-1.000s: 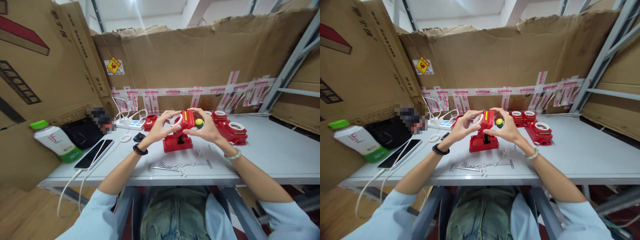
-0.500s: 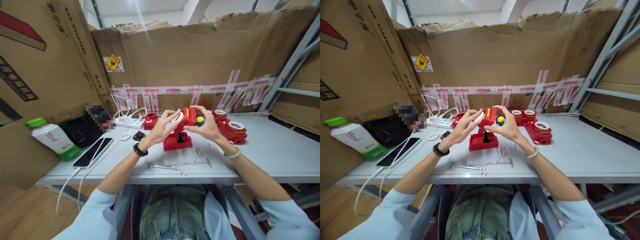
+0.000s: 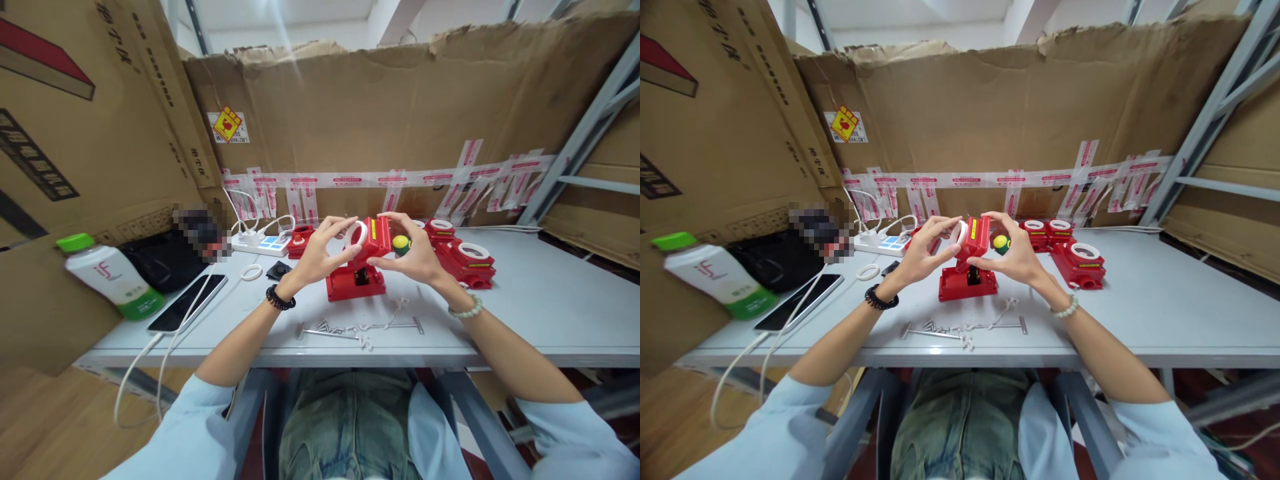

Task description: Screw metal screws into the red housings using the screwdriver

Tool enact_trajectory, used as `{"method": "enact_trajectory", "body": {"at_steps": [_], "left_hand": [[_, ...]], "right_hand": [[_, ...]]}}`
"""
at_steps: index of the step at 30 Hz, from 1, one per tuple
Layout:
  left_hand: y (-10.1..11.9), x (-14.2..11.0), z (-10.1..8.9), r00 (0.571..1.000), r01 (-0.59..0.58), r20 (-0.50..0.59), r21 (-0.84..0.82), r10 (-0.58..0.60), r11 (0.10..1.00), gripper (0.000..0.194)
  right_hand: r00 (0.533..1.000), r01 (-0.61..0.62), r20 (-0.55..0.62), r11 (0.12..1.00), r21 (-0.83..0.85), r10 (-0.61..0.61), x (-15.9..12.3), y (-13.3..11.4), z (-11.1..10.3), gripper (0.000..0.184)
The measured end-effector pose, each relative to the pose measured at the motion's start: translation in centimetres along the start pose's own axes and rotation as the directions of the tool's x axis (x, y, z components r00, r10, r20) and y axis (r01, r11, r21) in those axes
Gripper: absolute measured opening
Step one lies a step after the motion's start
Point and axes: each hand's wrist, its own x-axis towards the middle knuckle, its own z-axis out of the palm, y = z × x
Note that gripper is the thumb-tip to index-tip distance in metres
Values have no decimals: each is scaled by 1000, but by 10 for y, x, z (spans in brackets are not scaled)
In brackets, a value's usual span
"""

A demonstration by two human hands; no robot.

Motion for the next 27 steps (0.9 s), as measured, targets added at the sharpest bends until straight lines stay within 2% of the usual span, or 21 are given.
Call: {"method": "enact_trajectory", "body": {"at_steps": [8, 15, 21, 27], "left_hand": [[1, 0, -1, 1000, -15, 14, -30, 15, 999, 47], [0, 1, -2, 999, -4, 33, -60, 6, 998, 47], [-1, 1, -1, 1000, 18, 10, -59, -18, 998, 47], [0, 1, 1, 998, 50, -20, -105, -53, 993, 45]], "right_hand": [[1000, -3, 10, 1000, -1, 3, -1, 0, 0, 80], [999, 46, 10, 999, -29, -46, -1, 1, 0, 79], [992, 123, -23, 990, -68, -125, 0, 6, 1, 83], [990, 134, -31, 988, -78, -137, -1, 6, 2, 83]]}}
